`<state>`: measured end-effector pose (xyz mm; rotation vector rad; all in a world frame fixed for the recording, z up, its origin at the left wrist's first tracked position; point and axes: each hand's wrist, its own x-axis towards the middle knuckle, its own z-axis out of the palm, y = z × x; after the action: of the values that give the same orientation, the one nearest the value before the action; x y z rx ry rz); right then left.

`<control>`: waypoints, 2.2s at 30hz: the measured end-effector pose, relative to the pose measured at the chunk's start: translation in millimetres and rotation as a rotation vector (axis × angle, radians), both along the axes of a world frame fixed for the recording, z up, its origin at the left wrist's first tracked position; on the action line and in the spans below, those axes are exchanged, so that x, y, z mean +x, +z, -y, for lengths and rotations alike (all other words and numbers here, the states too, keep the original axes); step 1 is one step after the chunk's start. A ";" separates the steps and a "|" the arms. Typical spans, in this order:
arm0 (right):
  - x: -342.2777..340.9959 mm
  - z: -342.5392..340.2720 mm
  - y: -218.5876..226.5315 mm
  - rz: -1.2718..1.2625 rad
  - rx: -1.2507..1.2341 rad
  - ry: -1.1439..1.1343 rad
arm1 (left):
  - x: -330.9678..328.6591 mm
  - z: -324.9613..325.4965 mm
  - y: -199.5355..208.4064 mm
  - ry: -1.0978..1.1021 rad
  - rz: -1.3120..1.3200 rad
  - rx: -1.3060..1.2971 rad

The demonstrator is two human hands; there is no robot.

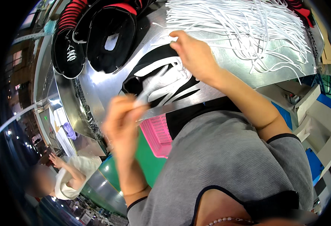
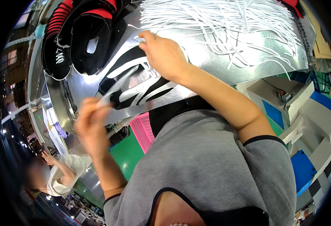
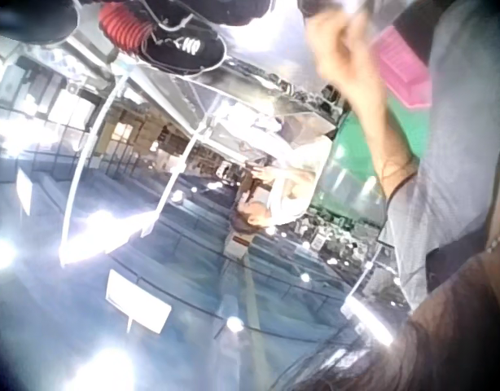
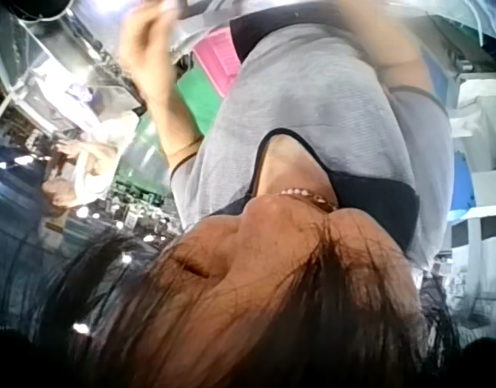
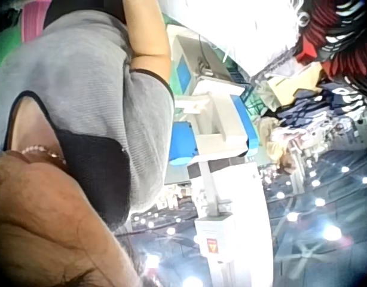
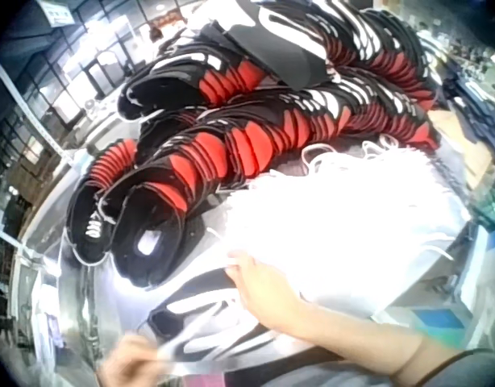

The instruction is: The person laces a black and white sneaker on a metal table, pulling white laces through eyelets and tying them before placing the shoe on a stack.

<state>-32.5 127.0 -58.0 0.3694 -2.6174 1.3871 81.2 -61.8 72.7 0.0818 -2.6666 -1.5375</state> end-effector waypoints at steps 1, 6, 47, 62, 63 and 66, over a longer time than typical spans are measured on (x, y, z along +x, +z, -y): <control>-2.2 -3.4 4.9 0.025 -0.120 0.006 | -6.7 -10.2 -25.2 -0.199 -0.213 -0.345; 16.5 -24.6 32.5 0.165 -0.496 0.134 | -12.5 -33.6 -64.6 -0.125 -0.261 -0.442; 22.7 -19.7 47.8 0.293 -0.001 0.612 | -4.0 -34.5 -94.3 -0.249 -0.546 -0.466; 8.2 2.5 51.9 0.646 -0.353 0.464 | -18.1 -32.7 -68.6 0.128 0.128 0.118; 8.2 3.4 47.8 0.585 -0.357 0.470 | -21.3 -34.0 -69.0 0.141 0.090 0.054; 9.1 -0.7 40.9 0.454 -0.344 0.474 | -22.4 -36.2 -77.3 0.234 0.068 0.039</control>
<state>-23.4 127.7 -17.0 0.7332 -2.6409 2.2722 58.8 -25.6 -4.7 0.4380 -2.5656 -1.5375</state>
